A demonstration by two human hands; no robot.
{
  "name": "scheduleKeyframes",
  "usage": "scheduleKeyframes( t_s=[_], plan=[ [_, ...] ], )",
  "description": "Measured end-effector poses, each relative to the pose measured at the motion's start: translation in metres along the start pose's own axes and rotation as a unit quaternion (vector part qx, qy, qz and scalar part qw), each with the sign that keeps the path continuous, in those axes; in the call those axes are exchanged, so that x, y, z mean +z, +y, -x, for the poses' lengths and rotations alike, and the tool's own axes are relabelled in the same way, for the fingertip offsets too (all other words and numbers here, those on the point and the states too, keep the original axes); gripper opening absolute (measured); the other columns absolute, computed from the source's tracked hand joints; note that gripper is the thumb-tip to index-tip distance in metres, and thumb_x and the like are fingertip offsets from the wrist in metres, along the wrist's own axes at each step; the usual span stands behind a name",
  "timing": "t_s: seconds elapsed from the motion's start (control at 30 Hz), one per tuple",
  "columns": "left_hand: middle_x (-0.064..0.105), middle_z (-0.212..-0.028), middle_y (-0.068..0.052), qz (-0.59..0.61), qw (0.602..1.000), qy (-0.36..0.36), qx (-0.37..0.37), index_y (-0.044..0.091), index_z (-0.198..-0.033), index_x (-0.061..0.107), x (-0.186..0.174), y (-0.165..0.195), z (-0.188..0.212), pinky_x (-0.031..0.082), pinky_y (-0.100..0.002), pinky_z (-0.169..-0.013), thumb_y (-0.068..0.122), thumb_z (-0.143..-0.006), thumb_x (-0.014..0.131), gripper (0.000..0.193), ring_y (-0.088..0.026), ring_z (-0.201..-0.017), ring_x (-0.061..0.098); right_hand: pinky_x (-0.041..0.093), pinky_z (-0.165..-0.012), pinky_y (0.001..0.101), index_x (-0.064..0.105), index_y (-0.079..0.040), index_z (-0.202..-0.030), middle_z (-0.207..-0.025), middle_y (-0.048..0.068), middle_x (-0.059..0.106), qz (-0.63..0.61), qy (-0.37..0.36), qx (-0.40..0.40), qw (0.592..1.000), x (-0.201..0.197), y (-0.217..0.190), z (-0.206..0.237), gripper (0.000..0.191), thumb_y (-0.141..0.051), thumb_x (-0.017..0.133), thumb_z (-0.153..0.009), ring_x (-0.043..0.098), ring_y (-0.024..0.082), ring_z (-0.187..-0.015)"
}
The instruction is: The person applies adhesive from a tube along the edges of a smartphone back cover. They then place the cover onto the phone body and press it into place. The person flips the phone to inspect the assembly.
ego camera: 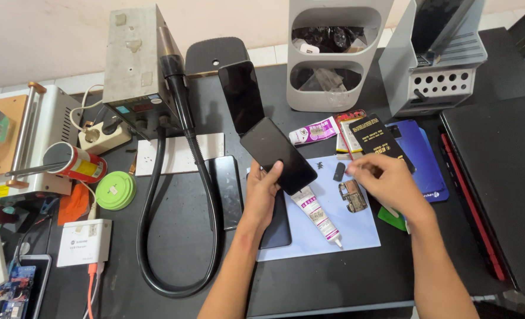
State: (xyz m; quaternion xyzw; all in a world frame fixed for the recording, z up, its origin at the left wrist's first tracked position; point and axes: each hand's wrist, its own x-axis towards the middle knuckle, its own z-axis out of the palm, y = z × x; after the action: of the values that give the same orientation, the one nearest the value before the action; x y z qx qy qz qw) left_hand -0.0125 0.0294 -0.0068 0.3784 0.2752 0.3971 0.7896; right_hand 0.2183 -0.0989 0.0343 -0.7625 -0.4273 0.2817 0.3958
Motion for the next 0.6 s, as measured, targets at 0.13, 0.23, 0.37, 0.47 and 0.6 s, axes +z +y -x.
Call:
scheduleKeyframes(
  t_s=[0.13,0.23,0.37,0.47,0.6],
  plan=[
    [0.064,-0.123,-0.005,0.030,0.998,0.047,-0.007,0.007,-0.139,0.051,0.004,0.009,0.002,0.050,-0.030,-0.095,0.016,-0.091,0.064,0.050,-0.014,-0.112,0.063,0.045,-0.057,0.0325,0.079,-0.006,-0.099,-0.071,0.009,0.054,0.099,-0.067,-0.062,0.991,-0.003,-0.005,0.001,0.025,-0.016,0.083,-0.076,0.050,0.015,-0.062],
    [0.061,-0.125,-0.007,0.054,0.995,0.081,-0.011,0.007,-0.138,0.051,0.005,0.018,0.003,0.050,-0.032,-0.098,0.016,-0.088,0.061,0.052,-0.016,-0.114,0.061,0.048,-0.059,0.0320,0.078,-0.007,-0.094,-0.074,0.004,0.060,0.133,-0.064,-0.120,0.982,-0.003,-0.012,0.003,0.022,-0.020,0.081,-0.077,0.057,0.017,-0.063],
    [0.059,-0.121,-0.007,0.099,0.990,0.093,-0.031,0.009,-0.140,0.050,0.005,0.027,0.004,0.052,-0.036,-0.095,0.016,-0.086,0.058,0.054,-0.020,-0.110,0.060,0.047,-0.062,0.0343,0.077,-0.006,-0.097,-0.074,0.004,0.060,0.144,0.007,-0.064,0.987,-0.007,-0.019,0.005,0.019,-0.021,0.076,-0.085,0.057,0.019,-0.064],
    [0.059,-0.122,-0.007,0.112,0.990,0.087,-0.028,0.010,-0.141,0.049,0.006,0.030,0.003,0.053,-0.037,-0.094,0.015,-0.086,0.057,0.056,-0.021,-0.111,0.059,0.045,-0.062,0.0351,0.077,-0.006,-0.099,-0.072,0.006,0.058,0.141,0.036,-0.054,0.988,-0.005,-0.021,0.004,0.019,-0.021,0.075,-0.087,0.054,0.020,-0.063],
    [0.058,-0.125,-0.008,0.109,0.990,0.084,-0.028,0.010,-0.143,0.048,0.007,0.028,0.004,0.053,-0.037,-0.096,0.016,-0.087,0.058,0.057,-0.020,-0.113,0.060,0.046,-0.060,0.0328,0.078,-0.007,-0.095,-0.071,0.004,0.059,0.132,0.000,-0.077,0.988,0.001,-0.016,0.004,0.016,-0.020,0.075,-0.086,0.053,0.017,-0.061]
  ],
)
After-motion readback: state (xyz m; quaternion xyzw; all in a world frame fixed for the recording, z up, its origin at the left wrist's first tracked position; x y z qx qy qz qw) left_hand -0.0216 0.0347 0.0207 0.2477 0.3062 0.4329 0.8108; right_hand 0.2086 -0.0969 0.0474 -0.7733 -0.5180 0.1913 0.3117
